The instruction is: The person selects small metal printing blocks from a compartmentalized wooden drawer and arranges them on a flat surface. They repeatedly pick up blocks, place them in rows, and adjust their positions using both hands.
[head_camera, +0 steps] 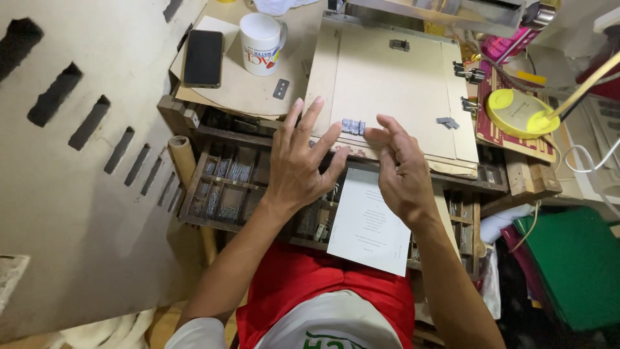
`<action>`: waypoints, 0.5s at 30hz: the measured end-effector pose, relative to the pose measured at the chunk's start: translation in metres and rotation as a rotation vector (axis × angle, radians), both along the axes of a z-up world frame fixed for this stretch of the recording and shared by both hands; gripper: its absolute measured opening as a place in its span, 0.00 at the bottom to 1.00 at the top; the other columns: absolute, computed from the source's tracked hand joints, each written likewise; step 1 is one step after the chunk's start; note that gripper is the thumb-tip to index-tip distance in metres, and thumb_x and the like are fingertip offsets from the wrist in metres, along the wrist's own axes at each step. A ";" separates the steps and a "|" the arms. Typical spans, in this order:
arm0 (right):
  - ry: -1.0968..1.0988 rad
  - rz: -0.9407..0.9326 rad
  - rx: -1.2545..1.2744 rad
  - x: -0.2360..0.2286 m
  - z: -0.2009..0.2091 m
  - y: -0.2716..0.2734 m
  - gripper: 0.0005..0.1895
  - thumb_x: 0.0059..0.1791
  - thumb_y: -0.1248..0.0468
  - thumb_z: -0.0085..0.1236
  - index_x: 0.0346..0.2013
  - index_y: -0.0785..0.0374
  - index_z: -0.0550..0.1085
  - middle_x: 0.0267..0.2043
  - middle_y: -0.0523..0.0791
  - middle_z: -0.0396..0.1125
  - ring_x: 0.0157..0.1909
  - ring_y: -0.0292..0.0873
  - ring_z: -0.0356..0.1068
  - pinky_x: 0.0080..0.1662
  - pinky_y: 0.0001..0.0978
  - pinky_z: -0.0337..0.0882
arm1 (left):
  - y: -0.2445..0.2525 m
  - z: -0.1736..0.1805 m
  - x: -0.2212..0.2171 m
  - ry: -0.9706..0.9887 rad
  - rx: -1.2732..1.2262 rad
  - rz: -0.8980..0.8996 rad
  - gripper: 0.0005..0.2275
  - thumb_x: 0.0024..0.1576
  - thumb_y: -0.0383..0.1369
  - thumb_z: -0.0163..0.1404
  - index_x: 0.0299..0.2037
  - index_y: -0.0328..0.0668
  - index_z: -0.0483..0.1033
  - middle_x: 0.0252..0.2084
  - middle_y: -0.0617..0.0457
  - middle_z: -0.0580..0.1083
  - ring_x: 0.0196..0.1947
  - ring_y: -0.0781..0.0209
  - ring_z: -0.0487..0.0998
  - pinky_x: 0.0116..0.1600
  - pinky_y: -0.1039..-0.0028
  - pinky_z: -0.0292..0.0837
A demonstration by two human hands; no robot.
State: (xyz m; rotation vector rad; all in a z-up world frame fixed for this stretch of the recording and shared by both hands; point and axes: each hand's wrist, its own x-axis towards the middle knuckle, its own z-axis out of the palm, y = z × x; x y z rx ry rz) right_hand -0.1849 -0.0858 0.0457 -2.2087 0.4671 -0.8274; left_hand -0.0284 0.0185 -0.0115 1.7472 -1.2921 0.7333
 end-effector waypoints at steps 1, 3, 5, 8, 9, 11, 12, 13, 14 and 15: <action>0.002 0.004 -0.004 0.000 0.000 0.000 0.25 0.56 0.77 0.36 0.69 0.65 0.65 0.56 0.57 0.71 0.63 0.59 0.68 0.65 0.55 0.64 | 0.000 -0.001 0.000 0.002 -0.004 0.004 0.17 0.63 0.51 0.45 0.50 0.54 0.80 0.70 0.43 0.64 0.73 0.38 0.58 0.62 0.53 0.67; -0.023 0.015 0.011 -0.001 0.000 -0.001 0.25 0.56 0.78 0.36 0.68 0.66 0.64 0.56 0.57 0.71 0.62 0.60 0.70 0.64 0.54 0.67 | -0.001 -0.002 0.000 0.012 -0.014 -0.006 0.16 0.63 0.50 0.46 0.51 0.54 0.81 0.69 0.43 0.65 0.73 0.38 0.58 0.65 0.52 0.65; -0.041 0.020 0.023 0.000 -0.002 -0.004 0.25 0.56 0.77 0.36 0.68 0.66 0.65 0.55 0.57 0.71 0.62 0.60 0.70 0.64 0.53 0.68 | 0.001 0.000 0.000 0.023 -0.031 -0.022 0.17 0.63 0.49 0.47 0.50 0.53 0.81 0.68 0.42 0.66 0.72 0.38 0.59 0.66 0.51 0.64; -0.080 0.002 -0.007 -0.002 -0.006 -0.005 0.24 0.55 0.76 0.39 0.67 0.66 0.65 0.55 0.57 0.71 0.62 0.59 0.70 0.62 0.51 0.70 | 0.005 0.003 0.003 -0.015 -0.052 -0.028 0.15 0.60 0.47 0.53 0.51 0.52 0.82 0.65 0.40 0.69 0.69 0.36 0.63 0.67 0.50 0.63; -0.096 -0.004 -0.050 -0.005 -0.009 -0.007 0.24 0.55 0.75 0.42 0.67 0.66 0.66 0.56 0.56 0.71 0.62 0.58 0.71 0.62 0.51 0.71 | 0.004 0.004 0.003 -0.063 -0.060 0.000 0.15 0.58 0.45 0.58 0.51 0.52 0.83 0.62 0.40 0.71 0.67 0.35 0.66 0.67 0.50 0.62; -0.128 -0.091 -0.132 -0.026 -0.010 -0.002 0.21 0.53 0.74 0.48 0.62 0.65 0.71 0.53 0.54 0.73 0.59 0.57 0.73 0.60 0.48 0.72 | 0.013 -0.001 0.007 -0.079 -0.042 -0.056 0.15 0.58 0.43 0.59 0.52 0.47 0.84 0.61 0.36 0.72 0.65 0.33 0.67 0.66 0.49 0.63; -0.168 -0.126 -0.234 -0.038 -0.010 -0.003 0.19 0.52 0.73 0.55 0.57 0.64 0.76 0.51 0.52 0.75 0.57 0.56 0.75 0.59 0.45 0.73 | 0.008 -0.003 0.011 -0.112 -0.045 -0.063 0.16 0.58 0.41 0.61 0.52 0.43 0.85 0.60 0.32 0.72 0.63 0.32 0.69 0.66 0.48 0.63; -0.157 -0.210 -0.231 -0.060 -0.009 -0.001 0.19 0.52 0.73 0.55 0.57 0.64 0.76 0.51 0.52 0.75 0.57 0.56 0.75 0.59 0.45 0.73 | 0.013 0.003 0.008 -0.109 -0.039 -0.147 0.16 0.58 0.41 0.61 0.52 0.43 0.85 0.60 0.32 0.72 0.63 0.32 0.69 0.66 0.48 0.63; -0.116 -0.137 -0.286 -0.084 -0.009 0.005 0.17 0.54 0.74 0.53 0.58 0.64 0.73 0.54 0.51 0.73 0.58 0.54 0.73 0.60 0.44 0.73 | 0.019 0.006 0.004 -0.125 0.005 -0.112 0.15 0.63 0.37 0.61 0.54 0.35 0.84 0.63 0.27 0.69 0.64 0.27 0.68 0.68 0.43 0.62; -0.072 -0.062 -0.334 -0.107 -0.009 0.014 0.15 0.57 0.74 0.51 0.59 0.64 0.70 0.56 0.51 0.71 0.59 0.53 0.72 0.62 0.44 0.74 | 0.024 0.008 0.003 -0.145 0.048 -0.079 0.14 0.67 0.33 0.60 0.56 0.28 0.83 0.66 0.23 0.67 0.65 0.22 0.66 0.69 0.38 0.60</action>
